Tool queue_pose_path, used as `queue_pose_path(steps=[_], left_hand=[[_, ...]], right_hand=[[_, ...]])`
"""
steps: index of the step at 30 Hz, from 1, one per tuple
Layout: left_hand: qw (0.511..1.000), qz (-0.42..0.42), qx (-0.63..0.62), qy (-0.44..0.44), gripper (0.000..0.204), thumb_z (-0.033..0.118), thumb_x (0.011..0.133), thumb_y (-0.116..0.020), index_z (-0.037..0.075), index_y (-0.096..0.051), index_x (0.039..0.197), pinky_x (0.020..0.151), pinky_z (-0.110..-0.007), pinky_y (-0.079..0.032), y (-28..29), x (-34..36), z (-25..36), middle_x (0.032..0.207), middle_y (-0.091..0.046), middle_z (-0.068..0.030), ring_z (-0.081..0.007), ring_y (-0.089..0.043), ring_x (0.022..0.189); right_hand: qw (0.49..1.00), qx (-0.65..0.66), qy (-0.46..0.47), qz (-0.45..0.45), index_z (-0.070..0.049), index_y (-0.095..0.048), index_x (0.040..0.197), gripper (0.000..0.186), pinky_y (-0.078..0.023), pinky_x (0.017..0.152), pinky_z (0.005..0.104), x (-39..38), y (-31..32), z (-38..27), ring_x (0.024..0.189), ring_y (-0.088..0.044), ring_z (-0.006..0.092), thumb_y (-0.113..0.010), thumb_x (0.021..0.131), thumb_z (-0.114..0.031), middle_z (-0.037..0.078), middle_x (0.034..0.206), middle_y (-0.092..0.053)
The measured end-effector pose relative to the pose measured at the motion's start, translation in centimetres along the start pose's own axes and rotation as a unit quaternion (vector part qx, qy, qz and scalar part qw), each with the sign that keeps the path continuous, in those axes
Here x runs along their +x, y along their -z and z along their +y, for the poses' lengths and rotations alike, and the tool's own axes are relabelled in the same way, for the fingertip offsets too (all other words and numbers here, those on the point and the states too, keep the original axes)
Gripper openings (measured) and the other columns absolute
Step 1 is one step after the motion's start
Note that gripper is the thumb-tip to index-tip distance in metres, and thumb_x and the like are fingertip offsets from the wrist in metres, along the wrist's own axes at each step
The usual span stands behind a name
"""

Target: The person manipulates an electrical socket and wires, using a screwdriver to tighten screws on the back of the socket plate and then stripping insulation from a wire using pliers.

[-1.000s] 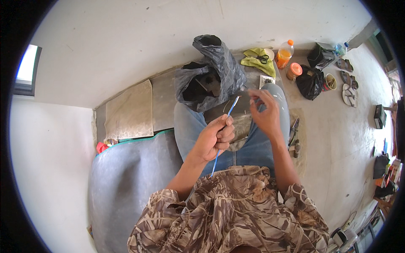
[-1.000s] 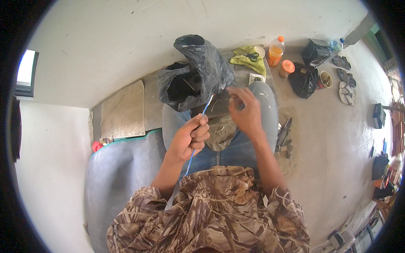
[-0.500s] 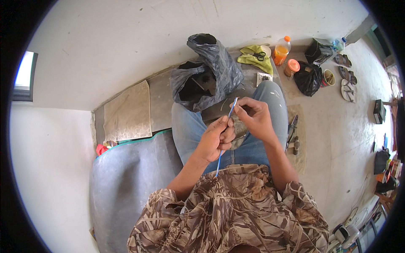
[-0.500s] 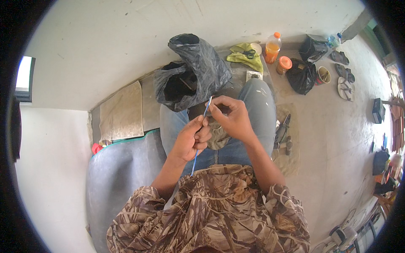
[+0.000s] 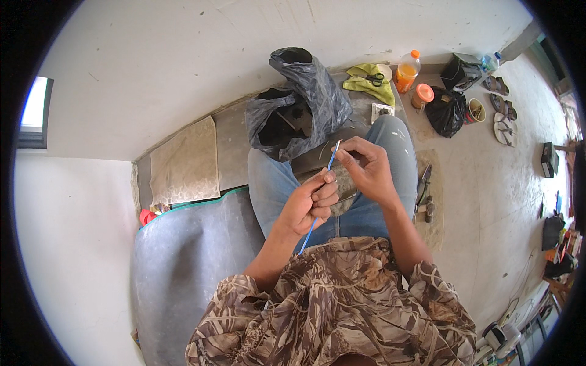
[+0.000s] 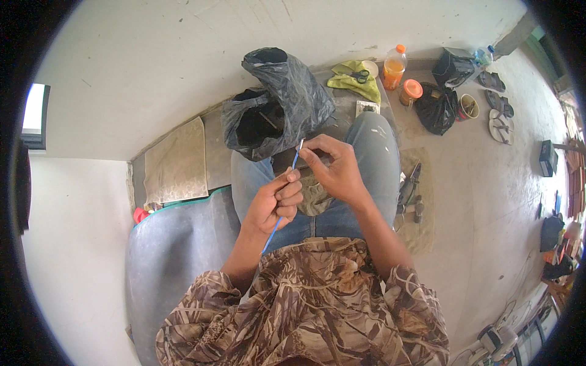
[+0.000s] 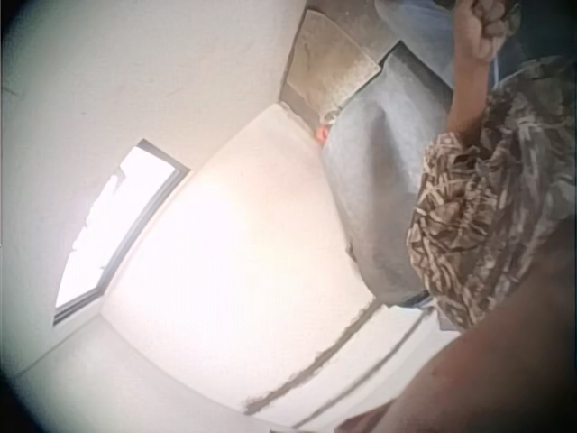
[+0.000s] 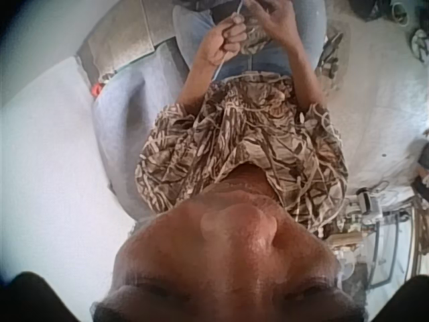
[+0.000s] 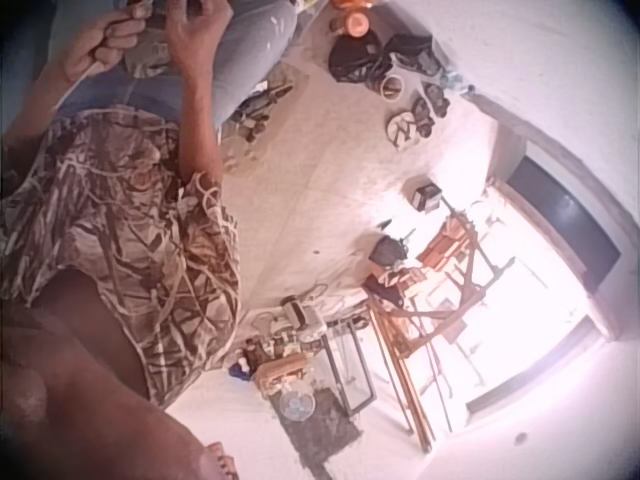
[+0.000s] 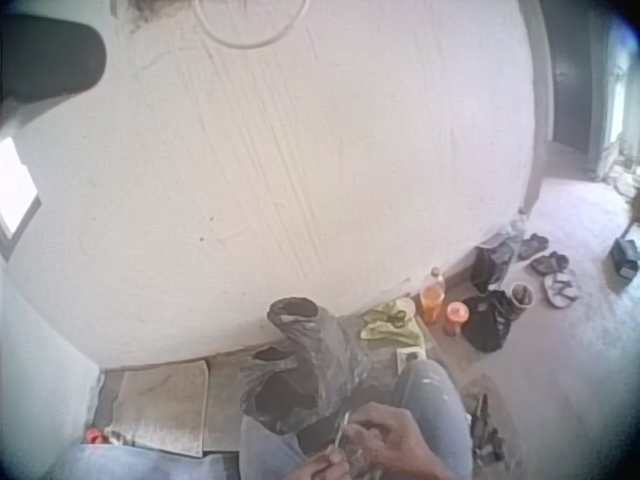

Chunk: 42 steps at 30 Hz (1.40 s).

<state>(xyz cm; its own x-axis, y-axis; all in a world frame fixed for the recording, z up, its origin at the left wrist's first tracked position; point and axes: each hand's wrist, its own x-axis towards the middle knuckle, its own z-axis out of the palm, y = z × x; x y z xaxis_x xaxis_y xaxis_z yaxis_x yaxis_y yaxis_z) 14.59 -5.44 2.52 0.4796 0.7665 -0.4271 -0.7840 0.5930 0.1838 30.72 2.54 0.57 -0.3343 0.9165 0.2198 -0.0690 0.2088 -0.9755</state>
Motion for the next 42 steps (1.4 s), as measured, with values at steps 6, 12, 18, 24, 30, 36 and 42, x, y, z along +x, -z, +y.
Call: queue_pose_path(steps=[6, 12, 18, 24, 30, 36, 42], left_hand=[[0.999, -0.024, -0.045, 0.012, 0.024, 0.026, 0.107, -0.036, 0.01, -0.049, 0.094, 0.036, -0.016, -0.015, 0.2, 0.0, 0.1, 0.061, -0.026, 0.0059, -0.0036, -0.022, 0.051], [0.998, -0.042, -0.042, 0.019, 0.025, 0.026, 0.108, -0.035, 0.009, -0.049, 0.095, 0.036, -0.017, -0.015, -0.3, -0.3, -0.2, 0.061, -0.026, 0.0056, -0.0035, -0.021, 0.051], [1.0, -0.025, -0.005, 0.01, 0.019, 0.023, 0.106, -0.04, 0.012, -0.05, 0.095, 0.038, -0.017, -0.013, 0.3, -0.3, -0.3, 0.062, -0.028, 0.0071, -0.0025, -0.022, 0.052], [0.999, -0.005, 0.042, -0.003, 0.021, 0.028, 0.105, -0.042, 0.012, -0.05, 0.095, 0.039, -0.017, -0.014, 0.1, -0.2, -0.5, 0.062, -0.028, 0.0075, -0.0024, -0.022, 0.052], [0.965, 0.069, 0.208, -0.145, 0.026, 0.035, 0.105, -0.042, 0.013, -0.051, 0.094, 0.04, -0.018, -0.014, -0.1, 0.1, -2.8, 0.062, -0.028, 0.0075, -0.0026, -0.023, 0.053], [0.999, -0.037, 0.004, -0.008, 0.025, 0.031, 0.106, -0.04, 0.01, -0.048, 0.094, 0.038, -0.018, -0.016, 0.3, -0.7, -1.2, 0.061, -0.029, 0.0058, -0.0037, -0.023, 0.052], [0.961, -0.14, -0.22, 0.09, 0.016, 0.017, 0.106, -0.038, 0.008, -0.046, 0.096, 0.037, -0.018, -0.018, 0.7, -0.8, -1.0, 0.062, -0.029, 0.0038, -0.0047, -0.025, 0.052]], right_hand=[[0.986, -0.135, 0.086, 0.049, 0.002, -0.067, 0.09, 0.01, -0.05, 0.065, 0.0309, 0.3, 0.2, 0.0, 0.072, -0.063, 0.0235, -0.066, 0.08, 0.002, 0.013, 0.085, -0.065], [0.966, -0.213, 0.047, 0.138, -0.002, -0.068, 0.095, 0.016, -0.05, 0.068, 0.0307, 0.8, 0.7, 0.4, 0.074, -0.064, 0.023, -0.067, 0.079, 0.0, 0.01, 0.086, -0.065], [0.996, 0.058, -0.056, 0.032, 0.0, -0.069, 0.104, 0.017, -0.047, 0.075, 0.0248, 0.1, 1.1, -0.2, 0.082, -0.061, 0.0105, -0.067, 0.089, -0.007, 0.004, 0.09, -0.068], [0.991, 0.085, -0.103, -0.027, 0.002, -0.069, 0.104, 0.017, -0.046, 0.074, 0.0222, 0.2, 1.6, -0.9, 0.083, -0.058, 0.0061, -0.065, 0.093, -0.01, 0.003, 0.092, -0.068], [0.993, 0.064, -0.095, -0.014, 0.002, -0.069, 0.099, 0.013, -0.046, 0.071, 0.0223, 0.0, 0.6, -1.4, 0.08, -0.057, 0.0059, -0.062, 0.092, -0.006, 0.002, 0.088, -0.067], [0.994, -0.074, 0.073, 0.03, 0.001, -0.068, 0.095, 0.011, -0.048, 0.069, 0.0251, 0.5, 0.1, -0.6, 0.078, -0.062, 0.0132, -0.062, 0.086, 0.0, 0.008, 0.086, -0.066], [0.99, -0.1, 0.081, 0.048, 0.001, -0.068, 0.097, 0.012, -0.05, 0.072, 0.0272, 1.2, 0.7, -0.5, 0.08, -0.063, 0.0143, -0.062, 0.086, 0.0, 0.008, 0.089, -0.067]])
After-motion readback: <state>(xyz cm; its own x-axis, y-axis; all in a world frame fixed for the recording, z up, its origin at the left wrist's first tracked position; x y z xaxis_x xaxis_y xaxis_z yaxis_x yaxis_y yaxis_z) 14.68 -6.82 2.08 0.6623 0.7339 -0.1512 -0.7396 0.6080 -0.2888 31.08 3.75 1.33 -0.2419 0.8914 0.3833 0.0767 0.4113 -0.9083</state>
